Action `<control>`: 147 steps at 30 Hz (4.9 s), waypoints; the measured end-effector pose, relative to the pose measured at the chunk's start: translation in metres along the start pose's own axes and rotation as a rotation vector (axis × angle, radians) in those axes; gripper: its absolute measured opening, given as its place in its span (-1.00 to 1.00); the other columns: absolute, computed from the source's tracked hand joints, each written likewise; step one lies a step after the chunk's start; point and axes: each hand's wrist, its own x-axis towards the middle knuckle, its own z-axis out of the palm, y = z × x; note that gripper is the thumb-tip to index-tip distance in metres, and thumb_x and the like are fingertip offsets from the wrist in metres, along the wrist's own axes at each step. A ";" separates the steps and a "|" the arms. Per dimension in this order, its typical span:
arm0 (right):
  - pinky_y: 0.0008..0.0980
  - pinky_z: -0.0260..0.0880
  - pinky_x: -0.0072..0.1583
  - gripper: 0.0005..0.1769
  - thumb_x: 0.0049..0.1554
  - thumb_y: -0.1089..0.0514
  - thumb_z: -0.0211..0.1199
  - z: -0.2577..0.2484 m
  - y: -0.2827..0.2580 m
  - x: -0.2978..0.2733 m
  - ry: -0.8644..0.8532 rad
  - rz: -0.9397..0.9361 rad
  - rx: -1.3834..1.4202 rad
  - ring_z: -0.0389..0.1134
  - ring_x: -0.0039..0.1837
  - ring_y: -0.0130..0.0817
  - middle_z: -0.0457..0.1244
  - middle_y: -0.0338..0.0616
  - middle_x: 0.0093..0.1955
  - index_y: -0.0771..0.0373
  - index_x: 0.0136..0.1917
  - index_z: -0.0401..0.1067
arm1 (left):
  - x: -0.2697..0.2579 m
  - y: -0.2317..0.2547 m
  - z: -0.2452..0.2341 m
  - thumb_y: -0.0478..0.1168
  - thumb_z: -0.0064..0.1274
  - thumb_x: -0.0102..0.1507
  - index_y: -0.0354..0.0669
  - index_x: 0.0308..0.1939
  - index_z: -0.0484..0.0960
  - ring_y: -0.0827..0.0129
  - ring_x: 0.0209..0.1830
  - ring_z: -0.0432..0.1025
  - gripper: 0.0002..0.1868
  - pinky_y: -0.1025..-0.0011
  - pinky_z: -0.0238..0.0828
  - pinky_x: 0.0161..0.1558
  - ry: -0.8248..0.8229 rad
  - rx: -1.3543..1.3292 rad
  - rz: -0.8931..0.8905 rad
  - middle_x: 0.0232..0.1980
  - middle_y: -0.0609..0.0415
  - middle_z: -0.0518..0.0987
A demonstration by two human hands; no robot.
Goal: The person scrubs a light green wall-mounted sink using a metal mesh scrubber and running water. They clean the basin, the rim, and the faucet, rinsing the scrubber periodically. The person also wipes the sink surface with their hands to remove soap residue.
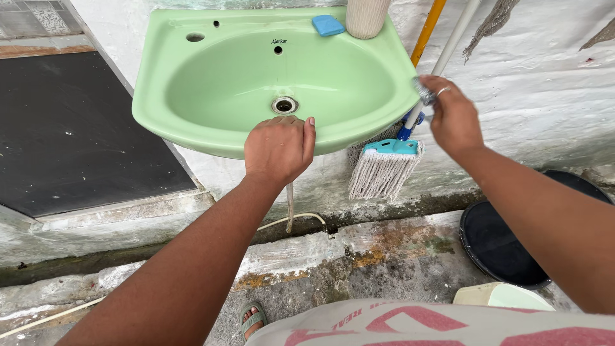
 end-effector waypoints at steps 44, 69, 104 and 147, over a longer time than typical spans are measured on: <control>-0.53 0.25 -0.13 -0.66 0.28 0.03 0.21 0.076 -0.176 0.269 0.157 0.329 0.951 0.22 -0.13 -0.63 0.38 -0.21 -0.07 0.30 0.18 0.55 | 0.299 -0.072 -0.090 -0.34 0.25 -0.05 -0.33 -0.09 0.52 0.27 -0.31 0.59 -0.55 0.34 0.60 -0.30 0.153 -1.336 -0.153 -0.25 -0.10 0.66; -0.12 0.43 0.07 -0.50 0.30 -0.18 -0.04 0.069 -0.199 0.055 -0.659 -0.228 -0.053 0.44 -0.01 -0.18 0.42 -0.13 -0.06 0.17 -0.01 0.59 | 0.043 -0.080 -0.036 0.21 -0.11 0.32 -0.11 -0.20 0.78 0.00 -0.11 0.54 -0.48 0.05 0.41 0.03 -0.165 -0.341 -0.104 -0.21 -0.13 0.68; 0.11 -0.17 0.55 -0.45 0.47 -0.05 -0.25 0.016 -0.030 0.008 -0.126 -0.131 0.115 -0.12 0.61 0.33 0.15 0.22 0.48 0.35 0.35 0.40 | 0.028 -0.061 -0.029 0.17 0.03 0.33 -0.01 -0.17 0.81 0.03 -0.22 0.58 -0.59 0.12 0.51 -0.10 -0.156 -0.139 -0.585 -0.28 -0.07 0.70; 0.13 -0.54 0.58 -0.29 0.35 -0.17 -0.34 0.308 -0.295 0.237 -0.390 0.138 -0.002 -0.42 0.70 -0.08 -0.35 -0.07 0.73 0.13 0.67 -0.14 | 0.081 -0.292 0.003 0.43 -0.68 0.28 0.16 0.63 -0.20 0.19 0.63 -0.03 -0.10 0.23 -0.08 0.50 -0.103 -1.585 -0.634 0.66 0.02 -0.02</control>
